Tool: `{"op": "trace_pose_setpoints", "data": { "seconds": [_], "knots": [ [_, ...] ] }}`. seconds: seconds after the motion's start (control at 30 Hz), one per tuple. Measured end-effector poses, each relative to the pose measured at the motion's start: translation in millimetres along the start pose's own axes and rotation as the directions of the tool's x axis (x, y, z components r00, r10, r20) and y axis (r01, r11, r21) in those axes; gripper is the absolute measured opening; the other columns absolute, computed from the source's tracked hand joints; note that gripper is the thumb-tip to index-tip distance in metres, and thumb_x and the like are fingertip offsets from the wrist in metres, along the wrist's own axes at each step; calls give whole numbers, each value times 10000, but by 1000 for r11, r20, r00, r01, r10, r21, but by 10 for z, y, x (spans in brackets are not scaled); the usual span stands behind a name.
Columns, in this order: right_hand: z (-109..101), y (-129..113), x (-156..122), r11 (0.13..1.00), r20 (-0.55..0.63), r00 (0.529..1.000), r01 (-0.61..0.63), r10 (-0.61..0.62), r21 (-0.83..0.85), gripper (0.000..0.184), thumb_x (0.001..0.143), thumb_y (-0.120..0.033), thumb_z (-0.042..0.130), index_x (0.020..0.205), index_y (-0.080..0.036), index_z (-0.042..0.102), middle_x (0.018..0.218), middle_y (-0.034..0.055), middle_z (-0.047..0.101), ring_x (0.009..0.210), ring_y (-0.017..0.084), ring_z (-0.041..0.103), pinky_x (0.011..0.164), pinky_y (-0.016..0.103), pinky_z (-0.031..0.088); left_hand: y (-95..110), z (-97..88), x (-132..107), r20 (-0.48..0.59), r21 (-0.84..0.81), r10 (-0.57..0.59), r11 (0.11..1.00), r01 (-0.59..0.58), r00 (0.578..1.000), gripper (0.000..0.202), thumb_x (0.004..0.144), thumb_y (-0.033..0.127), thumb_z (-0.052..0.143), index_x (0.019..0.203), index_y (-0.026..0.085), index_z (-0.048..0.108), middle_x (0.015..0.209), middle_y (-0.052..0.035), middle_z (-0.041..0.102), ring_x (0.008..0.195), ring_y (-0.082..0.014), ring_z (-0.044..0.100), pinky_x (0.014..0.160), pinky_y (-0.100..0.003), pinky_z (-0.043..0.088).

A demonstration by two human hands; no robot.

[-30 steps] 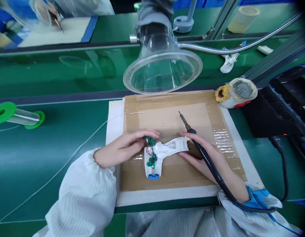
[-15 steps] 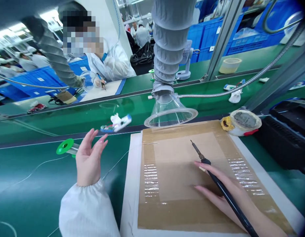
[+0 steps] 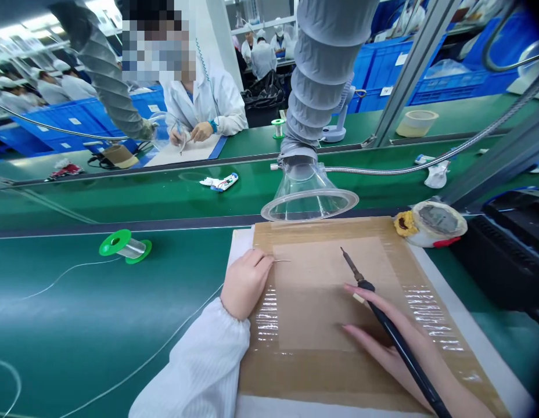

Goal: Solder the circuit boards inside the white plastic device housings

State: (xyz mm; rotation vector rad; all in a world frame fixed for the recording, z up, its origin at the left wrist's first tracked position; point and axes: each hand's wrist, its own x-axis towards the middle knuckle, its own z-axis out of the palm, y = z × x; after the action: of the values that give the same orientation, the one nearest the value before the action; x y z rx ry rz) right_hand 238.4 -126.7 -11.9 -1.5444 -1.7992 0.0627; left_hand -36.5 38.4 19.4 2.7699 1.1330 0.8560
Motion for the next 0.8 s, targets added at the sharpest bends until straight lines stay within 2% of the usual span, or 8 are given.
{"op": "trace_pose_setpoints", "data": {
  "seconds": [0.1, 0.17, 0.27, 0.33, 0.47, 0.6, 0.8],
  "knots": [
    [-20, -8, 16, 1000, -25, 1000, 4, -4, 7, 381, 1085, -445, 613, 1422, -267, 602, 1283, 51, 802, 1088, 221, 816, 973, 289, 676, 225, -24, -11, -26, -22, 60, 998, -60, 998, 238, 1111, 158, 490, 1068, 183, 723, 1041, -75, 783, 959, -187, 763, 856, -288, 636],
    [-36, -16, 26, 1000, -46, 999, 11, -11, 11, 365, 1077, -416, 637, 1405, -259, 613, 1254, 48, 813, 1057, 219, 824, 961, 281, 679, 420, -6, -33, -51, -91, 133, 986, -138, 990, 207, 1109, 132, 490, 1120, 180, 691, 1059, -66, 794, 972, -172, 775, 875, -270, 637],
    [-57, -41, 43, 1000, -72, 997, 22, -21, 16, 325, 1073, -389, 653, 1369, -255, 635, 1200, 39, 829, 998, 211, 835, 898, 246, 687, 688, 68, -79, -84, -197, 239, 948, -251, 967, 205, 1102, 104, 472, 1093, 171, 666, 951, -50, 791, 826, -158, 764, 745, -253, 625],
    [-69, -67, 58, 999, -105, 994, 44, -41, 26, 267, 1074, -353, 662, 1324, -261, 656, 1116, 15, 846, 907, 189, 842, 865, 218, 684, 798, 119, -103, -84, -230, 278, 929, -290, 957, 217, 1104, 102, 454, 1055, 165, 655, 888, -38, 774, 739, -149, 735, 663, -247, 595],
    [-88, -114, 93, 995, -147, 986, 91, -84, 40, 161, 1074, -286, 670, 1233, -266, 674, 945, -32, 851, 762, 154, 832, 822, 173, 672, 843, 175, -126, -71, -266, 307, 911, -315, 949, 214, 1108, 106, 447, 1035, 148, 644, 853, -32, 748, 699, -141, 712, 613, -236, 550],
    [-96, -132, 104, 995, -164, 982, 97, -91, 28, 170, 1065, -280, 689, 1231, -246, 677, 947, -19, 854, 771, 153, 834, 834, 158, 664, 820, 192, -142, -47, -291, 281, 914, -282, 959, 175, 1100, 110, 478, 1059, 157, 641, 884, -31, 752, 724, -139, 711, 630, -235, 549],
    [-99, -150, 92, 987, -190, 977, 120, -97, 109, 236, 998, -160, 754, 1210, -250, 705, 964, -19, 854, 773, 156, 834, 837, 174, 676, 829, 206, -152, -27, -293, 285, 914, -280, 958, 216, 1114, 120, 447, 1049, 162, 648, 861, -27, 744, 718, -132, 711, 631, -243, 556]
  ]
}}
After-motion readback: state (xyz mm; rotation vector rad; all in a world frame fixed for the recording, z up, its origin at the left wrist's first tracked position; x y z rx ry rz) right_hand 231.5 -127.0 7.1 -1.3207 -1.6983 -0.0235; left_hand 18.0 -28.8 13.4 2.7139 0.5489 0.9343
